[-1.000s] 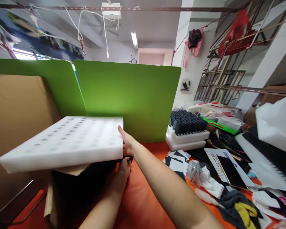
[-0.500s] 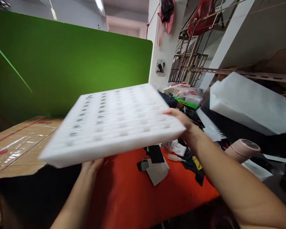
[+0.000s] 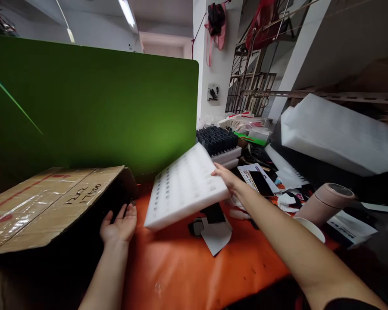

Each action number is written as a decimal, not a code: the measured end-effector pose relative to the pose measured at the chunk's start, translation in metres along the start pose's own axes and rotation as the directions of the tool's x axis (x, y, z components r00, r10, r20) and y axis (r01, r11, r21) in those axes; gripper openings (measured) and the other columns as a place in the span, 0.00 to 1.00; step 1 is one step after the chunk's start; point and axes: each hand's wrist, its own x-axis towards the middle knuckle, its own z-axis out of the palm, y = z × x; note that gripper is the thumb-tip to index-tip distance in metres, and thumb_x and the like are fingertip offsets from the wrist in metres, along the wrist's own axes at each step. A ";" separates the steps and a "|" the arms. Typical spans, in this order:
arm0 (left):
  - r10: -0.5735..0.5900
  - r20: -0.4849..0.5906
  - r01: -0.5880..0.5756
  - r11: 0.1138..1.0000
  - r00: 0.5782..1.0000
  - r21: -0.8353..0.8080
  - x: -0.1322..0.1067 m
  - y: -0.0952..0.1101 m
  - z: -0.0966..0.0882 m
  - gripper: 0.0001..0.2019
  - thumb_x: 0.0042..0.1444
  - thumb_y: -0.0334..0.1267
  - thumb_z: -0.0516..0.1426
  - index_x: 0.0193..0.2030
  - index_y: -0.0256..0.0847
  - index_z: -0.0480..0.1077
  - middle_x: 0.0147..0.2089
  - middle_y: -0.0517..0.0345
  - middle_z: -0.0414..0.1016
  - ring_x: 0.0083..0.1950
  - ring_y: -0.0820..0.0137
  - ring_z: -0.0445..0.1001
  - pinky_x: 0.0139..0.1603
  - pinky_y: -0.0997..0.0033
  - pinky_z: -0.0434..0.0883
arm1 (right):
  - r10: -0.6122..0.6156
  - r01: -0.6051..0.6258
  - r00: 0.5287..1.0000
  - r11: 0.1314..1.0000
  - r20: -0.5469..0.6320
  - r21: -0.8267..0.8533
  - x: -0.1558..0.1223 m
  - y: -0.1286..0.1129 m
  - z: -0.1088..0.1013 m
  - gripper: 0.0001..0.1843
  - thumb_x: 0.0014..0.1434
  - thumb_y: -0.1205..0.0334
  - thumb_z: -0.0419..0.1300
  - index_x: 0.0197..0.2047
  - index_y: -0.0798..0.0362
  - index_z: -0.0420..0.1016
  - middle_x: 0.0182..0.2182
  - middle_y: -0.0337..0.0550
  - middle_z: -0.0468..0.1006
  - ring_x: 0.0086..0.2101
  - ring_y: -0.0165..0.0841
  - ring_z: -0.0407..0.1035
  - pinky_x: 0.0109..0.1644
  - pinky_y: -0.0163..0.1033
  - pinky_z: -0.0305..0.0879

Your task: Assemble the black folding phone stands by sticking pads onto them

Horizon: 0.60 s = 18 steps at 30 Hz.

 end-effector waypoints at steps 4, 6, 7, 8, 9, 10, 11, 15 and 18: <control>-0.016 0.007 0.015 1.000 1.000 0.015 0.000 0.000 -0.004 0.21 0.54 0.39 0.48 0.53 0.34 0.63 0.47 0.46 0.67 0.45 0.70 0.72 0.40 0.73 0.75 | 0.092 -0.110 0.990 0.979 0.110 0.169 0.014 0.029 0.013 0.37 0.39 0.66 0.54 0.57 0.50 0.61 0.45 0.44 0.76 0.40 0.41 0.72 0.42 0.47 0.69; -0.023 0.002 0.022 0.999 1.000 0.035 0.001 0.001 -0.005 0.21 0.54 0.38 0.48 0.54 0.34 0.63 0.47 0.46 0.67 0.46 0.71 0.72 0.40 0.73 0.75 | 0.100 -0.133 0.984 0.963 0.148 0.234 0.015 0.040 0.015 0.38 0.40 0.66 0.54 0.58 0.49 0.60 0.45 0.45 0.75 0.40 0.42 0.72 0.41 0.47 0.69; -0.026 -0.003 0.026 0.999 1.000 0.047 0.001 0.002 -0.006 0.20 0.54 0.38 0.48 0.53 0.34 0.63 0.47 0.46 0.67 0.46 0.71 0.72 0.40 0.74 0.75 | 0.109 -0.146 0.982 0.957 0.157 0.250 0.015 0.044 0.016 0.37 0.40 0.65 0.54 0.58 0.48 0.60 0.45 0.45 0.75 0.39 0.41 0.72 0.39 0.46 0.70; -0.029 -0.007 0.029 0.998 1.000 0.061 0.002 0.002 -0.007 0.20 0.54 0.37 0.48 0.53 0.34 0.64 0.47 0.46 0.68 0.46 0.71 0.72 0.40 0.74 0.75 | 0.119 -0.158 0.980 0.954 0.161 0.255 0.015 0.050 0.018 0.37 0.41 0.65 0.54 0.58 0.47 0.60 0.45 0.44 0.75 0.38 0.41 0.73 0.38 0.45 0.70; -0.031 -0.011 0.032 0.997 0.999 0.076 0.002 0.003 -0.007 0.20 0.54 0.37 0.48 0.53 0.33 0.64 0.47 0.45 0.68 0.46 0.71 0.72 0.41 0.74 0.75 | 0.131 -0.169 0.978 0.953 0.161 0.253 0.016 0.055 0.020 0.36 0.41 0.65 0.54 0.57 0.47 0.61 0.44 0.44 0.75 0.37 0.40 0.73 0.37 0.44 0.70; -0.032 -0.014 0.033 0.995 0.999 0.093 0.003 0.004 -0.008 0.19 0.54 0.36 0.48 0.52 0.33 0.64 0.47 0.45 0.68 0.46 0.71 0.72 0.41 0.74 0.75 | 0.147 -0.182 0.977 0.951 0.153 0.250 0.018 0.061 0.023 0.35 0.41 0.65 0.54 0.56 0.48 0.61 0.43 0.44 0.76 0.35 0.39 0.73 0.36 0.43 0.70; -0.032 -0.018 0.033 0.993 0.999 0.111 0.004 0.005 -0.009 0.18 0.55 0.36 0.48 0.50 0.32 0.65 0.46 0.44 0.69 0.47 0.70 0.72 0.41 0.74 0.74 | 0.164 -0.196 0.976 0.947 0.141 0.254 0.020 0.068 0.027 0.35 0.40 0.66 0.54 0.56 0.48 0.61 0.43 0.44 0.76 0.34 0.38 0.73 0.35 0.41 0.70; 0.007 -0.071 0.007 0.979 0.997 0.203 0.008 0.006 -0.014 0.09 0.55 0.31 0.50 0.40 0.35 0.69 0.44 0.47 0.70 0.45 0.71 0.73 0.40 0.77 0.74 | 0.239 -0.267 0.963 0.916 0.127 0.301 0.023 0.096 0.042 0.37 0.40 0.66 0.53 0.57 0.51 0.58 0.41 0.46 0.77 0.31 0.38 0.74 0.34 0.42 0.70; 0.067 -0.106 -0.036 0.962 0.992 0.269 0.012 0.006 -0.020 0.07 0.54 0.27 0.50 0.32 0.37 0.69 0.42 0.52 0.70 0.44 0.72 0.73 0.43 0.76 0.73 | 0.271 -0.313 0.947 0.897 0.173 0.311 0.018 0.113 0.047 0.36 0.41 0.65 0.52 0.58 0.52 0.57 0.41 0.49 0.77 0.32 0.41 0.74 0.36 0.46 0.70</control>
